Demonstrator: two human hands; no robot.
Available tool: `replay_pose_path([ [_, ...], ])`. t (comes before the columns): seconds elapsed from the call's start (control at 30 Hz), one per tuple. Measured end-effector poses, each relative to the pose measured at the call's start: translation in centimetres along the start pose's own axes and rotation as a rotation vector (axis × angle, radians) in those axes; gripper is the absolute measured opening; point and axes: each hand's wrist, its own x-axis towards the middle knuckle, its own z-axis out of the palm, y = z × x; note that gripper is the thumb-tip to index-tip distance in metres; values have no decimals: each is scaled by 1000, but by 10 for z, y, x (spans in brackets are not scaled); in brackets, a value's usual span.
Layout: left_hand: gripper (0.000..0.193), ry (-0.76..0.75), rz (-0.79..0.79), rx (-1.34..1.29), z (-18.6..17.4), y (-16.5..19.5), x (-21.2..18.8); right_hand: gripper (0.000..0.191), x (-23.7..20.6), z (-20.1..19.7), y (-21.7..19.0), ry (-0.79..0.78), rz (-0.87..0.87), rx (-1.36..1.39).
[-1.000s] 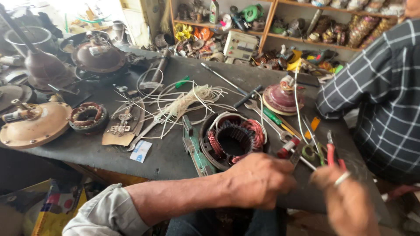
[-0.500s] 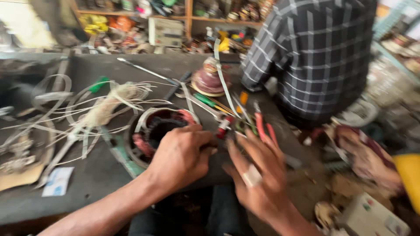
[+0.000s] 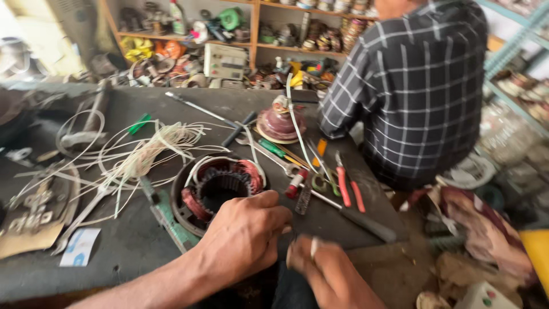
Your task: The person secures a white insulating strip around a copper-wound stator using a small metal tool, then strips the insulation from a copper wire end with a utility knife. The person works at a cluttered workbench with various tools and parts visible.
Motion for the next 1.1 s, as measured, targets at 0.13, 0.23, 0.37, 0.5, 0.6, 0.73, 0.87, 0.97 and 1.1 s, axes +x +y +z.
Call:
replay_pose_path([
  [0.13,13,-136,89,-11,9,10,-6,25,-8,-26,8,-40,-39,8],
  [0.23,13,-82,111,-96,8,10,-12,22,9,-17,41,-18,235,106],
  [0.37,8,-28,62,66,0,-9,-6,15,-5,6,48,-34,-112,-103],
  [0.5,8,-47,66,88,-5,-12,-8,15,-13,-10,55,-92,-230,-19],
  [0.6,12,19,46,146,-14,-14,0,16,10,-15,84,-156,303,656],
  [0.73,41,339,114,186,-40,-24,9,17,54,-3,104,156,88,50],
  [0.87,41,324,-125,196,-54,-21,-7,17,119,-4,106,159,-214,-263],
  [0.97,36,273,-284,157,-59,-18,-27,24,152,-7,129,41,-411,-237],
  [1.1,34,383,-365,289,-61,-22,-82,22,156,-36,169,120,-279,-246],
])
